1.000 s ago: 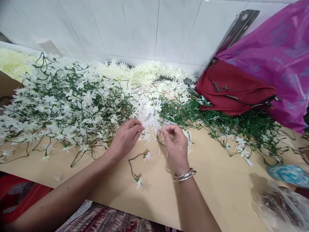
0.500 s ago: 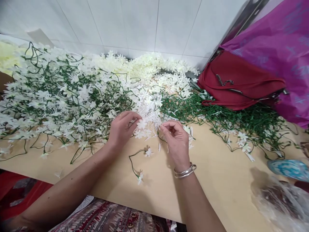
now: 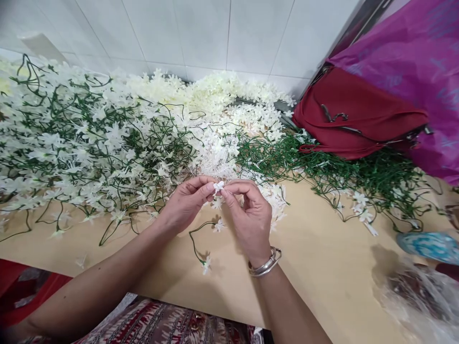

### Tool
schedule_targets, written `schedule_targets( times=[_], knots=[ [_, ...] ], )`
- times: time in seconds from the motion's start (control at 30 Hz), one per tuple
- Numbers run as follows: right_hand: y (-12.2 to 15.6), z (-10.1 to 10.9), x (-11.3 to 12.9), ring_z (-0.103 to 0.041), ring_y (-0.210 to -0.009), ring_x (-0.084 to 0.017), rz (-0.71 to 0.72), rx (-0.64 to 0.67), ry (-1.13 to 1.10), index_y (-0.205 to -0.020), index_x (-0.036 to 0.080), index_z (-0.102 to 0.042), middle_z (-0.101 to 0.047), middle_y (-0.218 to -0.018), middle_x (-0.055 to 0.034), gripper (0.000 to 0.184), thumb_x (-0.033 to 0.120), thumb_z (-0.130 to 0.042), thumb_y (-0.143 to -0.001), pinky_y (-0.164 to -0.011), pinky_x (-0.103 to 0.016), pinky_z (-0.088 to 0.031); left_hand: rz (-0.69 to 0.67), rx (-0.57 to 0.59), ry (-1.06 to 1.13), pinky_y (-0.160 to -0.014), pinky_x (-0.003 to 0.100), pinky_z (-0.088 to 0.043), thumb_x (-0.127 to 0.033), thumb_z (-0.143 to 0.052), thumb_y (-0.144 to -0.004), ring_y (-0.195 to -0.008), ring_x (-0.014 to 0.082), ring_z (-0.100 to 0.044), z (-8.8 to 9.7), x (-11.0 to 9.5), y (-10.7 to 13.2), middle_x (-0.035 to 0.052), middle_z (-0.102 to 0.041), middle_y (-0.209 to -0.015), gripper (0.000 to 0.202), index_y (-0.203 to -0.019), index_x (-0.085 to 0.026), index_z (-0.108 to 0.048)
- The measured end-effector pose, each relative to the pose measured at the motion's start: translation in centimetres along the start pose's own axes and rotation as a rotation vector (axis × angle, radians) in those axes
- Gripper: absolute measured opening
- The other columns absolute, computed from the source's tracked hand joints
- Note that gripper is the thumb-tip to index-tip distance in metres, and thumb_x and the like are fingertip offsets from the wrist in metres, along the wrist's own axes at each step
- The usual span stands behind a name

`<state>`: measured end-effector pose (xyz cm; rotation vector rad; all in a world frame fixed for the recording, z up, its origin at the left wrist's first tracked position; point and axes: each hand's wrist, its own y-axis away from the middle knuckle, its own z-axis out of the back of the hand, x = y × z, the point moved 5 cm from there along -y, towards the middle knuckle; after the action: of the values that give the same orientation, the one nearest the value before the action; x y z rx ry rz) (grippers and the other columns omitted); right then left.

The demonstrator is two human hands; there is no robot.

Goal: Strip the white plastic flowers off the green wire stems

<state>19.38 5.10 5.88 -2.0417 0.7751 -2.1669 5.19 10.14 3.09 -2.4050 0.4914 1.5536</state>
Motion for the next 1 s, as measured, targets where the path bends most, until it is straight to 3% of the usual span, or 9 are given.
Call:
schedule_targets(
  times=[0.3, 0.47, 0.87, 1.0],
  knots=[
    [0.3, -0.4, 1.3, -0.065, -0.100, -0.019, 0.119, 0.035, 0.324, -0.090, 0.023, -0.070, -0.067, -0.101, -0.0043, 0.007, 0.017, -0.072, -0.091, -0.094, -0.038, -0.051, -0.066, -0.061, -0.104, -0.069, 0.022, -0.048, -0.038, -0.081, -0.084, -0.068, 0.0095, -0.058, 0.1, -0.8, 0.2, 0.0002, -0.072, -0.078, 0.020, -0.091, -0.019, -0.078],
    [0.5, -0.6, 1.5, -0.065, -0.101, -0.020, 0.141, 0.016, 0.397, -0.089, 0.023, -0.070, -0.068, -0.103, -0.0049, 0.006, 0.017, -0.071, -0.091, -0.095, -0.039, -0.052, -0.065, -0.021, -0.136, -0.065, 0.020, -0.047, -0.036, -0.079, -0.087, -0.068, 0.0088, -0.059, 0.0, -0.5, 0.2, 0.0001, -0.073, -0.079, 0.019, -0.093, -0.019, -0.078],
    [0.2, -0.3, -0.4, -0.067, -0.106, -0.024, -0.090, 0.083, 0.164, -0.089, 0.022, -0.069, -0.068, -0.109, -0.0074, 0.003, 0.024, -0.072, -0.089, -0.100, -0.046, -0.052, -0.158, 0.089, -0.299, -0.090, 0.030, -0.058, -0.032, -0.076, -0.091, -0.097, 0.0182, -0.075, -0.6, -0.6, 0.8, 0.0085, -0.080, -0.107, 0.027, -0.114, -0.017, -0.074],
    [0.3, -0.2, -0.7, -0.067, -0.107, -0.023, -0.091, 0.037, 0.129, -0.088, 0.022, -0.069, -0.069, -0.107, -0.0069, 0.003, 0.024, -0.071, -0.090, -0.101, -0.045, -0.051, -0.326, 0.068, -0.537, -0.092, 0.029, -0.058, -0.026, -0.064, -0.100, -0.104, 0.0177, -0.074, -0.7, -1.0, 1.1, 0.0086, -0.079, -0.115, 0.022, -0.119, -0.019, -0.073]
  ],
)
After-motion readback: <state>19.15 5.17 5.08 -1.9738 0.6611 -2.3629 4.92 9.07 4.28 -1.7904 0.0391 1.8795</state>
